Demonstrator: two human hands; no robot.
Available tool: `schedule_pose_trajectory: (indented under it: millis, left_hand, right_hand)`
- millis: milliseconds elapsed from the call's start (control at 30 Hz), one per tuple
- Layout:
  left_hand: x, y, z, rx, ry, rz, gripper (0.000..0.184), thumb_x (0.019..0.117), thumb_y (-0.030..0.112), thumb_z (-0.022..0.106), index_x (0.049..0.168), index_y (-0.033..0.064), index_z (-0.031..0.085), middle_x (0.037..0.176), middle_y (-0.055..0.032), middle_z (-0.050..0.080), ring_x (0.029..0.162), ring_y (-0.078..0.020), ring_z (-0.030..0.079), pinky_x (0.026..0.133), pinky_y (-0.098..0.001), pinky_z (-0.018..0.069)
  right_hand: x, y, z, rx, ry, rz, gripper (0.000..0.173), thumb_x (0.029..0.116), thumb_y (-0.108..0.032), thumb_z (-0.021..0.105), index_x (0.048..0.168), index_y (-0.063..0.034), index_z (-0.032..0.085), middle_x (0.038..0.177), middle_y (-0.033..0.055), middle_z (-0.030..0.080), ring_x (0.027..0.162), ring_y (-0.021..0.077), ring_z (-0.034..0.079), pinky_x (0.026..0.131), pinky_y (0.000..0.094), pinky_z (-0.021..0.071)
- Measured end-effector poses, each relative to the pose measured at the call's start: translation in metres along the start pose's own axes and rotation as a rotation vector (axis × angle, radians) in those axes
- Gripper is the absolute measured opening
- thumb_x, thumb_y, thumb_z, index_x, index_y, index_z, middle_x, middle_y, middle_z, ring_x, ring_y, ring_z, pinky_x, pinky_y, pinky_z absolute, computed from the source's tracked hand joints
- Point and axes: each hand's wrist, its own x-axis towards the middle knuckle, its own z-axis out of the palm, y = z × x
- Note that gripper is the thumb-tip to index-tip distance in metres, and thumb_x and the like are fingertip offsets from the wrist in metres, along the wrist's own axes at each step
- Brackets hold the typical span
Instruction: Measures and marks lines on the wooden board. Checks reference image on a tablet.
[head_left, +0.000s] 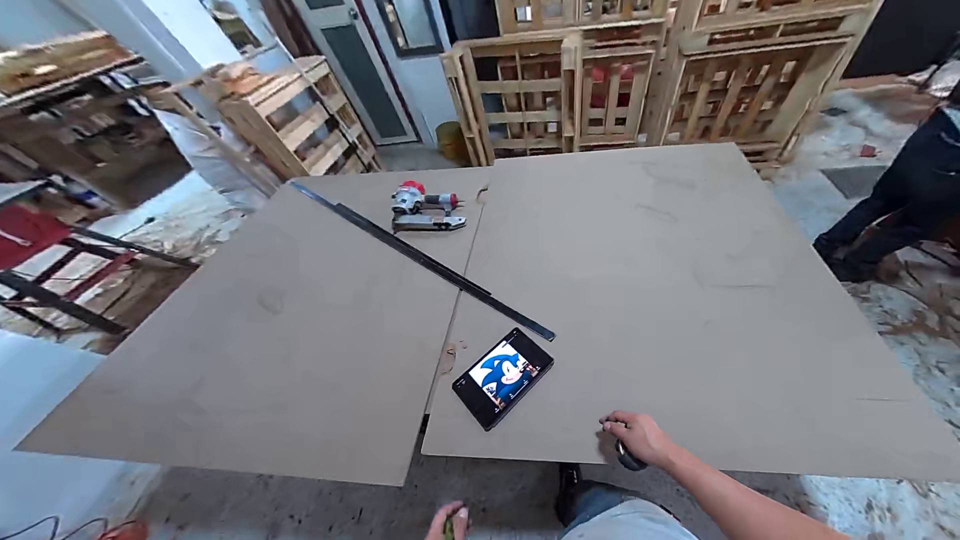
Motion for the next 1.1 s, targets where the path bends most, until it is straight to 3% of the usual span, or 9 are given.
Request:
schedule_pose_trajectory:
  millis: [100, 267, 467, 567, 667, 800, 900, 1033, 1100]
  left_hand:
    - [0.035, 0.016, 0.012, 0.002, -0.037, 0.006, 0.038, 0.1049, 0.027, 0.056, 0.132, 0.001, 0.062, 0.108, -0.0136, 0.074, 0.095, -0.023, 0.074, 0.089, -0.047, 0.062]
    - [0.087, 0.031, 0.018, 0.011, -0.112, -0.021, 0.043, 0.1021, 0.033, 0.061, 0.136, 0.0068, 0.062, 0.127, -0.0087, 0.071, 0.116, -0.0165, 0.069, 0.103, -0.0405, 0.0565]
    - [0.14, 0.044, -0.011, 0.102, -0.271, -0.102, 0.048, 0.1025, 0.034, 0.06, 0.144, 0.0111, 0.055, 0.136, -0.0101, 0.065, 0.117, -0.0194, 0.068, 0.102, -0.0418, 0.0556]
    - [0.172, 0.04, -0.012, 0.128, -0.401, -0.132, 0.055, 0.1016, 0.035, 0.062, 0.15, 0.0123, 0.048, 0.14, -0.012, 0.063, 0.115, -0.022, 0.069, 0.101, -0.0443, 0.056]
    - [0.193, 0.041, -0.008, 0.193, -0.545, -0.13, 0.061, 0.0998, 0.038, 0.064, 0.153, 0.0153, 0.044, 0.132, -0.0116, 0.067, 0.112, -0.0237, 0.07, 0.099, -0.0471, 0.0561]
    - [0.205, 0.033, -0.013, 0.174, -0.605, -0.106, 0.062, 0.0989, 0.037, 0.066, 0.152, 0.014, 0.044, 0.126, -0.0128, 0.069, 0.108, -0.0239, 0.071, 0.098, -0.0469, 0.0572]
    - [0.211, 0.024, -0.025, 0.129, -0.668, -0.086, 0.06, 0.1006, 0.034, 0.064, 0.153, 0.0128, 0.043, 0.131, -0.0129, 0.067, 0.111, -0.0232, 0.07, 0.099, -0.0459, 0.0569]
    - [0.223, 0.018, -0.044, 0.126, -0.729, -0.032, 0.06, 0.1, 0.033, 0.066, 0.152, 0.0108, 0.044, 0.128, -0.0145, 0.068, 0.108, -0.0233, 0.071, 0.097, -0.0454, 0.0572]
    - [0.233, 0.019, -0.048, 0.171, -0.737, 0.035, 0.058, 0.1004, 0.033, 0.065, 0.15, 0.0094, 0.047, 0.127, -0.0157, 0.068, 0.108, -0.0245, 0.07, 0.098, -0.0464, 0.0565]
  right_hand:
    - [0.051, -0.027, 0.002, 0.079, 0.027, 0.033, 0.038, 0.1061, -0.046, 0.051, 0.126, -0.0231, 0.072, 0.119, 0.0011, 0.074, 0.111, 0.0171, 0.069, 0.101, 0.049, 0.0527]
    - [0.148, -0.058, 0.006, 0.09, 0.08, -0.017, 0.04, 0.1081, -0.042, 0.048, 0.136, -0.0221, 0.068, 0.127, 0.0004, 0.073, 0.121, 0.0186, 0.066, 0.108, 0.0531, 0.0496]
    - [0.189, -0.076, 0.012, 0.109, 0.0, 0.026, 0.039, 0.1078, -0.04, 0.051, 0.137, -0.0201, 0.067, 0.131, 0.0047, 0.07, 0.123, 0.0214, 0.065, 0.107, 0.0531, 0.0488]
    - [0.185, -0.078, 0.025, 0.144, 0.009, 0.056, 0.038, 0.1082, -0.04, 0.05, 0.133, -0.0184, 0.069, 0.135, 0.0033, 0.068, 0.125, 0.0195, 0.064, 0.109, 0.052, 0.0478]
    - [0.177, -0.082, 0.033, 0.144, 0.046, 0.116, 0.036, 0.1079, -0.041, 0.049, 0.121, -0.0163, 0.073, 0.131, 0.0029, 0.069, 0.12, 0.0191, 0.066, 0.105, 0.0515, 0.0502]
    - [0.163, -0.089, 0.051, 0.125, 0.073, 0.19, 0.036, 0.1075, -0.04, 0.049, 0.118, -0.016, 0.074, 0.13, 0.0035, 0.07, 0.12, 0.02, 0.066, 0.104, 0.0519, 0.0503]
    - [0.139, -0.087, 0.072, 0.128, 0.128, 0.267, 0.039, 0.1069, -0.044, 0.047, 0.114, -0.016, 0.074, 0.127, 0.0034, 0.07, 0.117, 0.0198, 0.066, 0.103, 0.0515, 0.0499]
    - [0.096, -0.079, 0.106, 0.17, 0.181, 0.321, 0.038, 0.1066, -0.041, 0.044, 0.111, -0.0163, 0.074, 0.147, -0.0068, 0.06, 0.129, 0.0105, 0.06, 0.11, 0.0449, 0.0467]
    - [0.074, -0.077, 0.121, 0.19, 0.213, 0.331, 0.037, 0.1061, -0.039, 0.045, 0.108, -0.0156, 0.074, 0.15, -0.0082, 0.057, 0.132, 0.0091, 0.058, 0.112, 0.0435, 0.046]
